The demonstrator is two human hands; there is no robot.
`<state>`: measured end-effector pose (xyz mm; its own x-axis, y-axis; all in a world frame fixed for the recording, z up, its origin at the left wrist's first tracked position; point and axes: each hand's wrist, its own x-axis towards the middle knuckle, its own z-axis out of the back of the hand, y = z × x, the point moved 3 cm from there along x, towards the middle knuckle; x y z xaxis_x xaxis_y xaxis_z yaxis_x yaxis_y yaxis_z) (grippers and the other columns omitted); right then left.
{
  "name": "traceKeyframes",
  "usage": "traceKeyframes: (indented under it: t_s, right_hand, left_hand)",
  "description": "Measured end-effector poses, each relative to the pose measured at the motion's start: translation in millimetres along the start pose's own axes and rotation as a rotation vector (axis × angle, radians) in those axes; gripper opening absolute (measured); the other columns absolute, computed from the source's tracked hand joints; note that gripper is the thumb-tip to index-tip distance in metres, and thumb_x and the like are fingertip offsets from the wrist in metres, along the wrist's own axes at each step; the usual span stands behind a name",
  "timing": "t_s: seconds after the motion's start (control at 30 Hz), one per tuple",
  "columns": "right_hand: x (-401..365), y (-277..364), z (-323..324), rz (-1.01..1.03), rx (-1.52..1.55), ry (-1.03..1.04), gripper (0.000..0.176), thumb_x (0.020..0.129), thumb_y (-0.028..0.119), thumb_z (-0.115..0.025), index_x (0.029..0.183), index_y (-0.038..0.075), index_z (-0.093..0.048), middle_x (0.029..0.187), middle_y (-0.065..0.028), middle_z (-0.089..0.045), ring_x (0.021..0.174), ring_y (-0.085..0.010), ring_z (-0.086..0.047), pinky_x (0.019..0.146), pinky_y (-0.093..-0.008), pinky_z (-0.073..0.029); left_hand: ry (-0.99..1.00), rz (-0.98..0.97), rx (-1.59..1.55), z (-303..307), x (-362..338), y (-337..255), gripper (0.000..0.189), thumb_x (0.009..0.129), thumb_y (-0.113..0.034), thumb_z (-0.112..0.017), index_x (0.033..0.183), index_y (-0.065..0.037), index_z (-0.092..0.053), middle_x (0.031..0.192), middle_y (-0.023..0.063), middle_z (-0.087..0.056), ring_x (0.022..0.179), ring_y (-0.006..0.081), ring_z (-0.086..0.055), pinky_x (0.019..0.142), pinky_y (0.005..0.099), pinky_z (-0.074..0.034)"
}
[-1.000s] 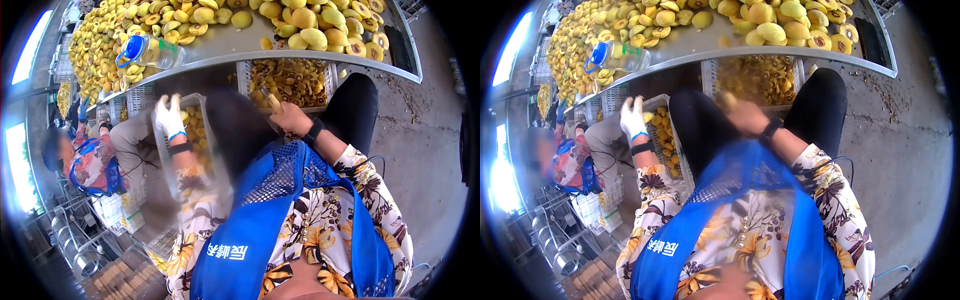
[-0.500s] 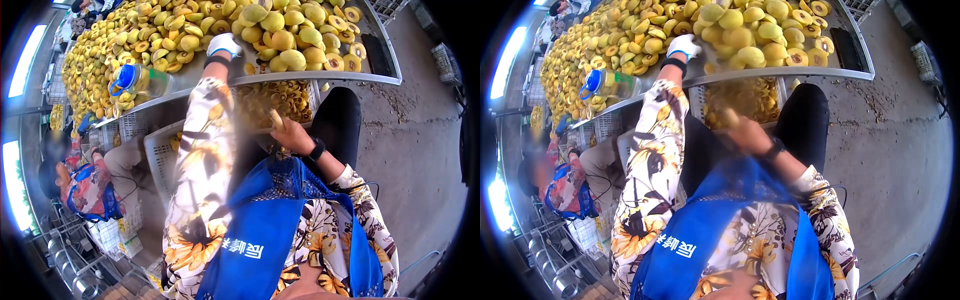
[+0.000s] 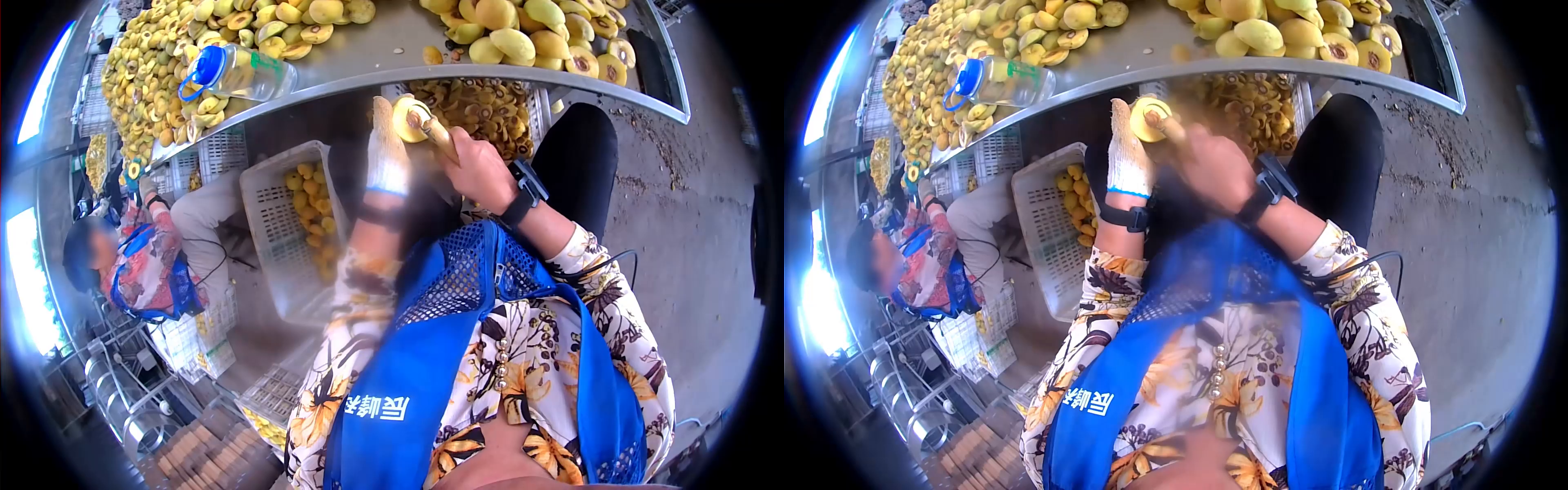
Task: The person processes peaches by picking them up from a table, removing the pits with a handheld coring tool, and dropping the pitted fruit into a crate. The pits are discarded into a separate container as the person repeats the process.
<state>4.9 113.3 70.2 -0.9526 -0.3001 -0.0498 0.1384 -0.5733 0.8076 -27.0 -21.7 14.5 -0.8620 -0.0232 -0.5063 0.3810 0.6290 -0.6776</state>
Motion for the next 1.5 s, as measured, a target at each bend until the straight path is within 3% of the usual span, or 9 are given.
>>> traceKeyframes:
  t_s: [0.47, 0.53, 0.6, 0.73, 0.9, 1.07, 1.27, 1.37, 1.5]
  right_hand:
    - [-17.8, -34.0, -16.9, -0.066, -0.001, 0.082, 0.018, 0.078, 0.008, -0.051, 0.084, -0.005, -0.041, 0.067, -0.0279, -0.055, 0.067, -0.0445, -0.055, 0.059, -0.0492, -0.044]
    - [-17.6, -26.0, -10.8, -0.032, 0.016, 0.139, 0.017, 0.077, 0.008, -0.051, 0.083, -0.005, -0.042, 0.067, -0.0273, -0.056, 0.065, -0.0428, -0.056, 0.059, -0.0471, -0.045]
    - [-18.5, -19.6, -7.0, 0.066, 0.046, 0.182, 0.017, 0.076, 0.008, -0.051, 0.082, -0.006, -0.044, 0.065, -0.0252, -0.057, 0.06, -0.0386, -0.059, 0.056, -0.0436, -0.047]
    - [-15.4, -29.5, -13.5, -0.163, 0.357, 0.33, 0.013, 0.079, 0.009, -0.049, 0.082, -0.003, -0.046, 0.058, -0.0112, -0.054, 0.048, -0.0197, -0.056, 0.043, -0.0323, -0.045]
    - [-21.7, -32.3, -29.1, -0.415, 0.818, 0.478, 0.007, 0.079, 0.009, -0.047, 0.083, 0.003, -0.045, 0.057, -0.0028, -0.047, 0.042, -0.009, -0.047, 0.037, -0.024, -0.041]
    - [-24.7, -36.0, -34.1, -0.535, 0.885, 0.52, 0.008, 0.079, 0.007, -0.046, 0.086, 0.004, -0.044, 0.059, -0.002, -0.046, 0.041, -0.0071, -0.042, 0.038, -0.0227, -0.039]
    - [-28.6, -43.9, -37.0, -0.587, 1.136, 0.581, 0.006, 0.081, 0.004, -0.047, 0.087, 0.006, -0.046, 0.057, 0.001, -0.041, 0.039, -0.0041, -0.036, 0.035, -0.0195, -0.032]
    - [-28.0, -44.6, -39.6, -0.6, 1.391, 0.682, 0.007, 0.084, 0.003, -0.047, 0.09, 0.006, -0.047, 0.055, 0.0021, -0.039, 0.037, -0.0035, -0.032, 0.033, -0.0185, -0.027]
    - [-26.3, -27.1, -21.6, -0.341, 1.652, 0.726, 0.013, 0.087, 0.001, -0.045, 0.098, 0.006, -0.048, 0.054, 0.0023, -0.038, 0.034, -0.0038, -0.03, 0.031, -0.0184, -0.024]
  left_hand:
    - [0.127, -0.253, 0.279, -8.9, 4.5, 11.5, 0.048, 0.094, -0.041, -0.037, 0.095, 0.001, -0.058, 0.075, 0.0111, -0.06, 0.064, 0.0203, -0.059, 0.058, 0.0282, -0.049]
    - [0.462, -0.435, 0.732, -13.4, 6.2, -7.7, 0.046, 0.093, -0.041, -0.037, 0.094, 0.0, -0.06, 0.075, 0.0095, -0.06, 0.063, 0.0185, -0.059, 0.057, 0.0263, -0.048]
    - [0.854, -1.064, 1.305, -25.0, 4.9, -23.5, 0.044, 0.092, -0.04, -0.038, 0.095, -0.003, -0.062, 0.075, 0.0065, -0.06, 0.064, 0.014, -0.058, 0.058, 0.0226, -0.046]
    - [0.38, 0.059, 0.676, -31.1, -5.0, -27.9, 0.027, 0.086, -0.024, -0.06, 0.098, 0.0, -0.059, 0.078, 0.0045, -0.06, 0.067, 0.0125, -0.056, 0.061, 0.0244, -0.046]
    - [0.089, -0.324, 0.33, -23.4, -16.6, 5.7, 0.026, 0.086, -0.024, -0.059, 0.096, 0.0, -0.061, 0.079, 0.0058, -0.061, 0.065, 0.0111, -0.057, 0.056, 0.0225, -0.047]
    - [0.112, 0.044, 0.133, -16.8, -9.6, 17.9, 0.025, 0.085, -0.024, -0.058, 0.091, 0.0, -0.062, 0.077, 0.0067, -0.061, 0.061, 0.013, -0.058, 0.051, 0.0227, -0.047]
    - [0.069, -0.023, 0.328, -28.3, -3.5, 19.1, 0.024, 0.086, -0.028, -0.056, 0.091, -0.004, -0.056, 0.067, 0.0108, -0.058, 0.051, 0.0208, -0.056, 0.045, 0.0301, -0.046]
    - [0.122, 0.232, 0.028, -38.5, -10.2, 20.0, 0.023, 0.085, -0.028, -0.056, 0.089, -0.005, -0.054, 0.068, 0.0106, -0.057, 0.053, 0.0202, -0.056, 0.047, 0.0298, -0.047]
    - [0.094, 0.068, -0.27, 10.7, 13.0, 5.4, 0.034, 0.086, -0.039, -0.049, 0.085, -0.005, -0.054, 0.073, 0.0086, -0.058, 0.061, 0.0201, -0.056, 0.054, 0.0284, -0.048]
